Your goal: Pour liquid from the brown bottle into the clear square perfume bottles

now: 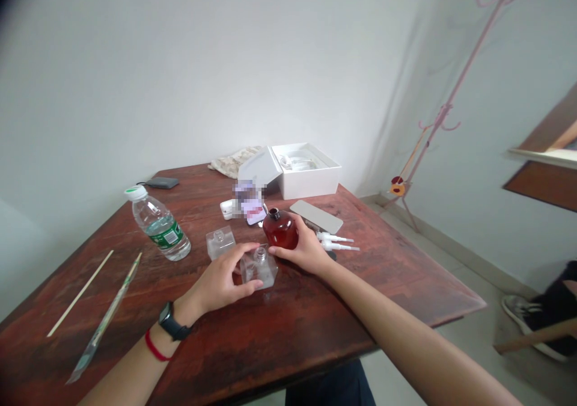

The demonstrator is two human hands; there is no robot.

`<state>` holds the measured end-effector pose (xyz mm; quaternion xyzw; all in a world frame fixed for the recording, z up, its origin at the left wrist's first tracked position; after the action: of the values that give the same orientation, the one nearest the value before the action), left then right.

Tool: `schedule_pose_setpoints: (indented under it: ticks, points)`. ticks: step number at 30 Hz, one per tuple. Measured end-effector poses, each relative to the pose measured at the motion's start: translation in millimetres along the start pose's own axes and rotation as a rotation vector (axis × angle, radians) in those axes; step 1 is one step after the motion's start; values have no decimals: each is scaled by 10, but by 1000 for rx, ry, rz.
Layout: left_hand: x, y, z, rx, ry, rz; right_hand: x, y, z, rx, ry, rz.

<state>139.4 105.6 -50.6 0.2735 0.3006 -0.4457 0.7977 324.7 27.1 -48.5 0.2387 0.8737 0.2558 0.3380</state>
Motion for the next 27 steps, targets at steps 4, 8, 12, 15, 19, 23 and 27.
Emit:
schedule_pose_setpoints:
  ticks: [4, 8, 12, 15, 19, 23, 27]
  points:
    - [2, 2, -8, -4, -1, -3, 1, -4, 8, 4, 1, 1]
    - [-3, 2, 0, 2, -9, -2, 12, -5, 23, -3, 7, -5]
    - [-8, 0, 8, 1, -13, 6, 24, -6, 39, 1, 32, -9]
    - [-1, 1, 3, -11, -24, -3, 26, -9, 48, 9, 37, -11]
    - [-2, 1, 4, -10, -26, -5, 33, -13, 58, 14, 47, -22]
    - [0, 3, -2, -13, -23, -14, 31, -13, 56, 17, 34, -25]
    - [-1, 6, -7, -22, -13, -17, 15, -6, 25, 5, 15, -15]
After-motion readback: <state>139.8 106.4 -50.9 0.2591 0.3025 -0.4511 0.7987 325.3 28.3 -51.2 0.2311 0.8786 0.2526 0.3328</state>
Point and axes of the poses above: each hand's wrist, its own y-axis towards the middle knuckle, its own x-axis out of the palm, z = x × y, the point moved 9 cm from there along y, towards the middle knuckle, and after that the axes turned 12 degrees about -x, right-handed, at the moved point
